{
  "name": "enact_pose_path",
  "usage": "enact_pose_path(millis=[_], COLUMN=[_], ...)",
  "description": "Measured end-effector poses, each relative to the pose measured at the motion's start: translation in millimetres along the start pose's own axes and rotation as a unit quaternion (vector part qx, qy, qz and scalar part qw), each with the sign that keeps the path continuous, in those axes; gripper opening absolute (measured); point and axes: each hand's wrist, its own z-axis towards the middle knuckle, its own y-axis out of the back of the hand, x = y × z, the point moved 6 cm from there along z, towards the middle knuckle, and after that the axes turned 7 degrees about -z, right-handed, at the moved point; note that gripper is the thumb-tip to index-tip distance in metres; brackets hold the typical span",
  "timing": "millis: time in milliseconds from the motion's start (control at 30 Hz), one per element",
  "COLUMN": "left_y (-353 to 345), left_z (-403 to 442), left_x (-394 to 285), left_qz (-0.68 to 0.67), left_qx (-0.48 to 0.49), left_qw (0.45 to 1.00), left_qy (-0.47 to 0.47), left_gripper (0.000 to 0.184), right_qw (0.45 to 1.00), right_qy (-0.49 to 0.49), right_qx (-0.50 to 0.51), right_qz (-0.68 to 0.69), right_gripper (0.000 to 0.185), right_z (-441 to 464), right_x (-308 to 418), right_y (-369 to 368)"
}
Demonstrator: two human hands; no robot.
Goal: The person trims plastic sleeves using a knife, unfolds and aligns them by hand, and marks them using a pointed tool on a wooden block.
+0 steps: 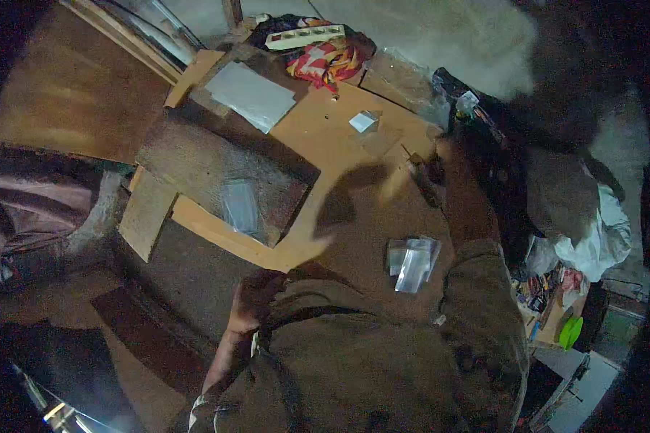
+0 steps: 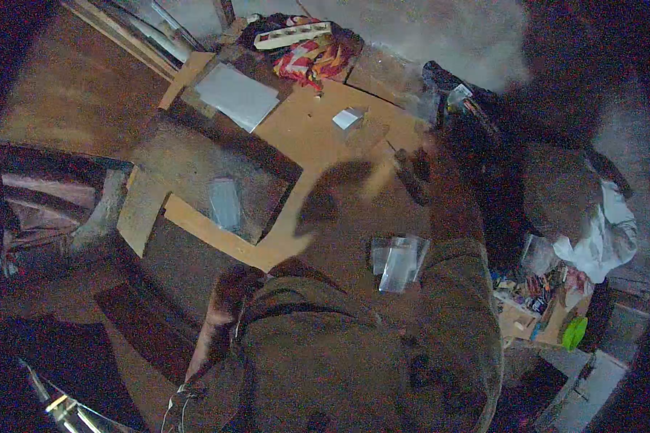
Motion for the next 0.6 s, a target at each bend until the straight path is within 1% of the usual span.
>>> enact_pose_path(millis=[67, 100, 167, 200, 267, 300, 367, 400, 433, 467, 533, 567, 600], left_y=[5.4, 6.6, 3.5, 7.6, 13.6, 12.4, 6.8, 6.2, 6.1, 6.9, 6.9, 7.5, 5.3], left_z=[-0.1, 1.3, -0.8, -4.0, -8.0, -3.8, -3.1, -3.8, -6.5, -7.8, -8.8, -8.9, -7.6], left_x=[12.4, 11.8, 8.2, 9.8, 17.4, 11.1, -0.1, 3.4, 9.6, 12.5, 8.2, 4.6, 0.8], left_qz=[-0.083, 0.071, 0.223, 0.091, -0.043, 0.027, 0.096, 0.022, -0.053, -0.055, -0.002, -0.003, -0.023], left_qx=[-0.024, 0.025, 0.071, 0.013, -0.045, 0.005, 0.053, 0.029, 0.006, 0.005, 0.039, 0.036, 0.050], left_qw=[0.994, 0.996, 0.972, 0.991, 0.984, 0.997, 0.994, 0.998, 0.990, 0.991, 0.999, 0.999, 0.998], left_qy=[0.066, 0.042, 0.016, 0.095, 0.169, 0.076, -0.021, 0.054, 0.128, 0.126, 0.022, 0.019, 0.042], left_gripper=[0.026, 0.027, 0.027, 0.026, 0.024, 0.024, 0.023, 0.024, 0.025, 0.025, 0.028, 0.028, 0.028], right_qw=[1.000, 1.000, 0.998, 0.996, 0.988, 0.984, 0.967, 0.955, 0.942, 0.927, 0.887, 0.872, 0.860], right_qy=[0.010, 0.019, 0.041, 0.053, 0.084, 0.099, 0.135, 0.156, 0.174, 0.189, 0.217, 0.215, 0.181], right_qx=[-0.004, -0.008, -0.019, -0.025, -0.035, -0.040, -0.043, -0.041, -0.038, -0.034, -0.031, -0.036, -0.037], right_qz=[0.011, 0.022, 0.051, 0.072, 0.121, 0.145, 0.210, 0.249, 0.284, 0.323, 0.406, 0.438, 0.475], right_gripper=[0.027, 0.027, 0.026, 0.026, 0.026, 0.026, 0.026, 0.026, 0.026, 0.026, 0.026, 0.026, 0.023], right_z=[-3.7, -7.1, -18.9, -27.0, -48.6, -60.8, -95.6, -118.5, -139.5, -164.2, -219.7, -244.0, -263.7], right_x=[-1.0, -2.5, -3.8, -4.6, -2.8, 0.6, 11.6, 19.6, 27.6, 38.0, 60.4, 70.8, 78.9], right_y=[4.6, 7.7, 18.2, 23.3, 39.6, 47.8, 70.7, 86.6, 100.9, 116.1, 151.7, 170.4, 187.9])
